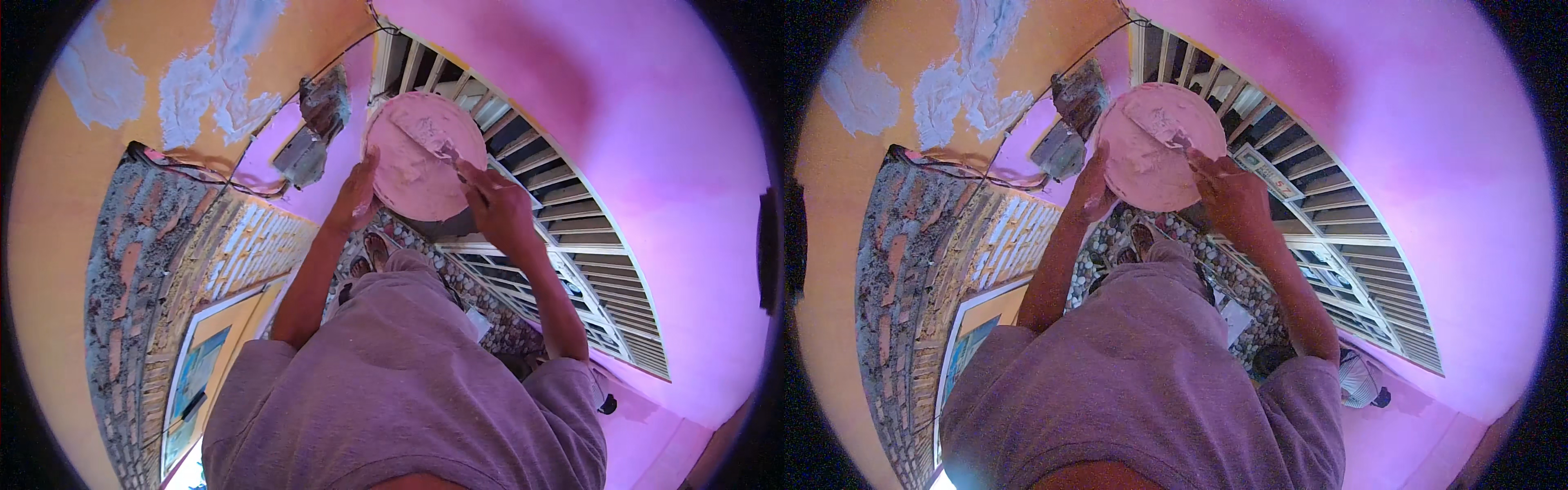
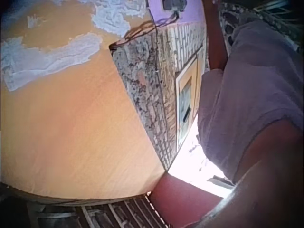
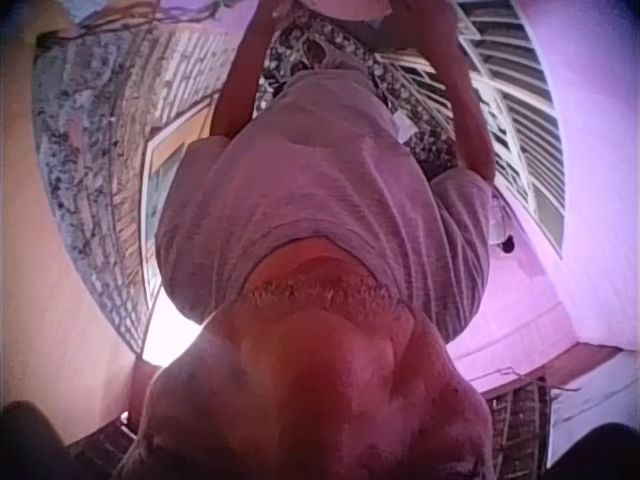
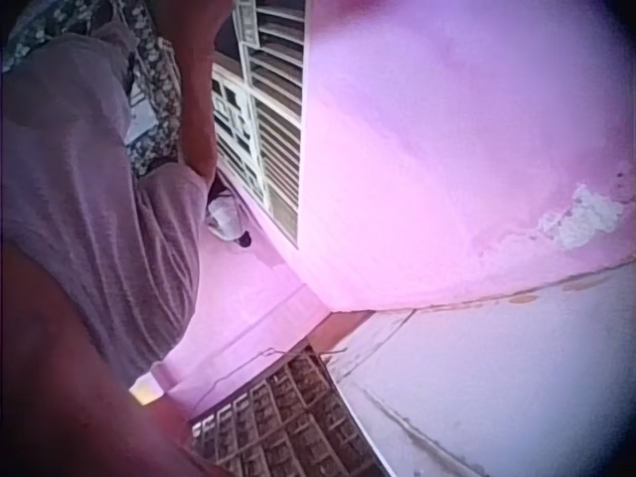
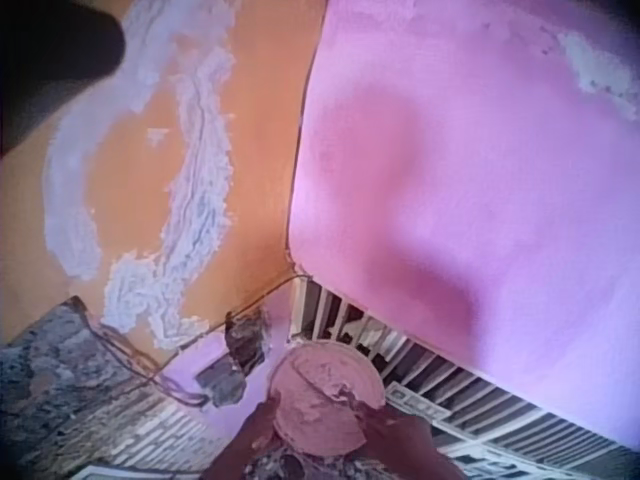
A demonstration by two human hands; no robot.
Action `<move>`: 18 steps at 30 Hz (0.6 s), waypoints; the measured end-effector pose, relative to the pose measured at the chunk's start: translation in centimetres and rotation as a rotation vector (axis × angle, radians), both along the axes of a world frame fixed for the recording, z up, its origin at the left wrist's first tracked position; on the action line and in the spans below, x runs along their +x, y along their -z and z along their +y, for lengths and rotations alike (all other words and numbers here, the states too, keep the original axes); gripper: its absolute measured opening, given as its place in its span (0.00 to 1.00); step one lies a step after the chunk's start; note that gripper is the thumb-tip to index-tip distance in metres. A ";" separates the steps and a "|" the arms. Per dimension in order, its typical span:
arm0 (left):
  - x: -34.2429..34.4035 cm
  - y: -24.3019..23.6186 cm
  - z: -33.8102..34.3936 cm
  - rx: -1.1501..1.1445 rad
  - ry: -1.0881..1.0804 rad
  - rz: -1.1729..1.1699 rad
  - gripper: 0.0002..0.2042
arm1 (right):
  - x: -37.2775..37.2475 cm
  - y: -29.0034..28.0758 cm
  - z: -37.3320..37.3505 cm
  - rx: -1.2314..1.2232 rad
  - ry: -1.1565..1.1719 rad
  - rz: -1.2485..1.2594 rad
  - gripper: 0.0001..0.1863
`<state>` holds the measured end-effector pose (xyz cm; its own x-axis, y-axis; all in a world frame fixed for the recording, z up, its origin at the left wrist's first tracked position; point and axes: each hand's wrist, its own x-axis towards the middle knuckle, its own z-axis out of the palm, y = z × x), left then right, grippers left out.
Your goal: The person repairs the wall by scooping putty from a round lid with a putty knife and applying it across sections of the wall.
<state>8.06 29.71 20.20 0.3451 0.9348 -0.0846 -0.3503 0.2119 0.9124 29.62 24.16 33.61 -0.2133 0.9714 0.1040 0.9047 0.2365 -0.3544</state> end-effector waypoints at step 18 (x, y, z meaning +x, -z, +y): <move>-0.5 -4.0 -0.7 -0.229 -0.077 -0.326 0.34 | 2.7 -2.4 -0.8 0.265 -0.082 -0.401 0.20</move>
<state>7.54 28.96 24.20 0.3176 0.9286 -0.1917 -0.6360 0.3586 0.6833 32.37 23.38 35.98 -0.3618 0.9009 0.2397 0.9322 0.3478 0.1001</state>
